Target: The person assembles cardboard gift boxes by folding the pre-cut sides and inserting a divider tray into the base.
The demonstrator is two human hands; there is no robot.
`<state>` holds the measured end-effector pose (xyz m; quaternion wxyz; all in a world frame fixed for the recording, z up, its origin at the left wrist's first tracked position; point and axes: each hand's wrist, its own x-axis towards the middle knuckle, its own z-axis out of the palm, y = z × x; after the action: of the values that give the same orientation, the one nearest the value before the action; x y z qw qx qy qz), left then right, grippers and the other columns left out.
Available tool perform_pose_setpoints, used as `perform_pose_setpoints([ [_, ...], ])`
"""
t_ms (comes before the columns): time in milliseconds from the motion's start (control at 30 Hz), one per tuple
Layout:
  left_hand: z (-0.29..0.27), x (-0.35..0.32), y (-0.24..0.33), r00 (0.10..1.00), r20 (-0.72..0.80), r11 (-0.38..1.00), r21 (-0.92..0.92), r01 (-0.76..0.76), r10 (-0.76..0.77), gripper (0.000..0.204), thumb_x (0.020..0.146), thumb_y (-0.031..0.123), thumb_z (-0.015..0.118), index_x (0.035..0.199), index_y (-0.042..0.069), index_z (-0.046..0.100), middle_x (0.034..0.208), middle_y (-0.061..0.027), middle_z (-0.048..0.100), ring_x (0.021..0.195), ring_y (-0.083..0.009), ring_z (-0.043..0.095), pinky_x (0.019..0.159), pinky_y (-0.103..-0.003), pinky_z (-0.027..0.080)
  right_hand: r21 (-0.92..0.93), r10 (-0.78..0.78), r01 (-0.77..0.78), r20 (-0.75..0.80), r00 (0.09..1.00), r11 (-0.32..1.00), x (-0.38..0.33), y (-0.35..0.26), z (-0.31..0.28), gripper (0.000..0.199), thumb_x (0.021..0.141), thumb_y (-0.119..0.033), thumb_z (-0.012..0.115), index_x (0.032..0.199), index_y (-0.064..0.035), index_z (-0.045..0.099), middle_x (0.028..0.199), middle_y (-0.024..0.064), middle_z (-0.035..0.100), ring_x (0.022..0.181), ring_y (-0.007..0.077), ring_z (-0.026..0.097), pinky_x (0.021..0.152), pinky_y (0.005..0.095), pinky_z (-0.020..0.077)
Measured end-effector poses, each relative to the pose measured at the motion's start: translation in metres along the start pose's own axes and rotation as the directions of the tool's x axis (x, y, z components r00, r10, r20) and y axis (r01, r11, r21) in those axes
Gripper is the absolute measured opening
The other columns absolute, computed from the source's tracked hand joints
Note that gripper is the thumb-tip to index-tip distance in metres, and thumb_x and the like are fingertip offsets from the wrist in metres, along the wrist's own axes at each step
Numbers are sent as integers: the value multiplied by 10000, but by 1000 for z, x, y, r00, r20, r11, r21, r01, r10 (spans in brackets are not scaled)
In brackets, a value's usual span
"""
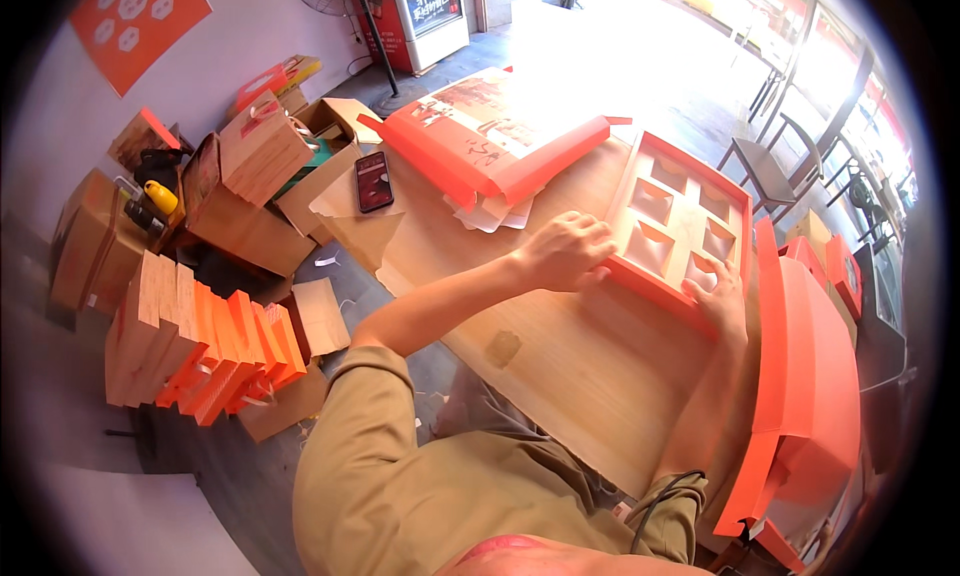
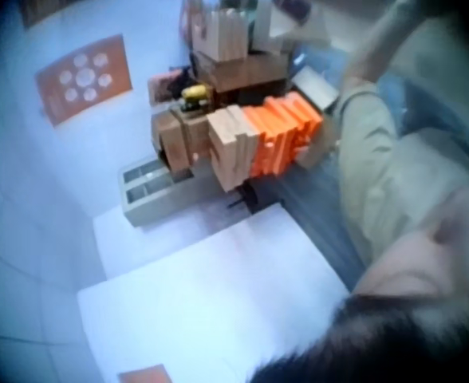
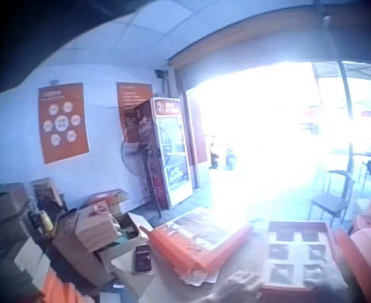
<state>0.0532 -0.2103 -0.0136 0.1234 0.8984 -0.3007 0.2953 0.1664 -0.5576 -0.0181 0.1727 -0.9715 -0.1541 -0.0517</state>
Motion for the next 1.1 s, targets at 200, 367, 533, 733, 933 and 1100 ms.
perform_pose_setpoints([
  [200, 36, 55, 17, 992, 111, 998, -33, -49, 53, 347, 883, 361, 760, 1014, 45, 699, 1166, -151, 702, 1082, -325, 693, 893, -459, 561, 122, -101, 94, 49, 994, 988, 7, -7, 2, 440, 904, -448, 805, 1016, -23, 791, 1593, 285, 471, 1501, 445, 402, 1215, 504, 371],
  [367, 47, 100, 9, 905, 404, 976, -105, 193, -136, 255, 873, 281, 677, 891, 36, 749, 854, -163, 762, 811, -348, 752, 748, -463, 581, 21, -123, 121, 92, 988, 992, 10, -24, 7, 551, 954, -490, 746, 741, 18, 764, 1642, 292, 410, 1528, 462, 350, 1235, 501, 326],
  [533, 45, 108, 10, 885, 440, 960, -144, 239, -154, 258, 863, 300, 684, 805, 62, 768, 807, -146, 759, 813, -327, 754, 748, -457, 568, 18, -85, 83, 134, 987, 996, 1, -31, -1, 573, 956, -479, 746, 692, 29, 715, 1662, 283, 386, 1569, 440, 277, 1236, 512, 303],
  [733, 17, 104, 21, 842, 529, 978, -97, 183, -105, 264, 843, 318, 743, 748, 74, 774, 763, -115, 749, 807, -275, 745, 778, -430, 507, 101, -126, 119, 73, 989, 988, -5, -43, -11, 556, 824, -487, 852, 734, 19, 641, 1671, 275, 364, 1563, 460, 278, 1236, 536, 300],
  [933, -10, 102, 15, 886, 444, 980, -72, 188, -138, 134, 812, 210, 752, 748, 93, 766, 760, -108, 738, 775, -268, 743, 710, -396, 561, 189, -133, 127, 19, 991, 974, -3, -53, -19, 383, 745, -216, 872, 777, 37, 586, 1628, 202, 462, 1428, 383, 486, 1047, 454, 484],
  [1100, -49, 104, 1, 894, 338, 944, -43, 327, -294, 80, 790, 158, 739, 745, 95, 759, 774, -109, 742, 767, -273, 743, 699, -394, 572, 346, -10, -19, 83, 996, 938, -3, -60, -32, 348, 768, -133, 825, 766, 35, 519, 1625, 197, 482, 1238, 294, 623, 922, 394, 521],
])
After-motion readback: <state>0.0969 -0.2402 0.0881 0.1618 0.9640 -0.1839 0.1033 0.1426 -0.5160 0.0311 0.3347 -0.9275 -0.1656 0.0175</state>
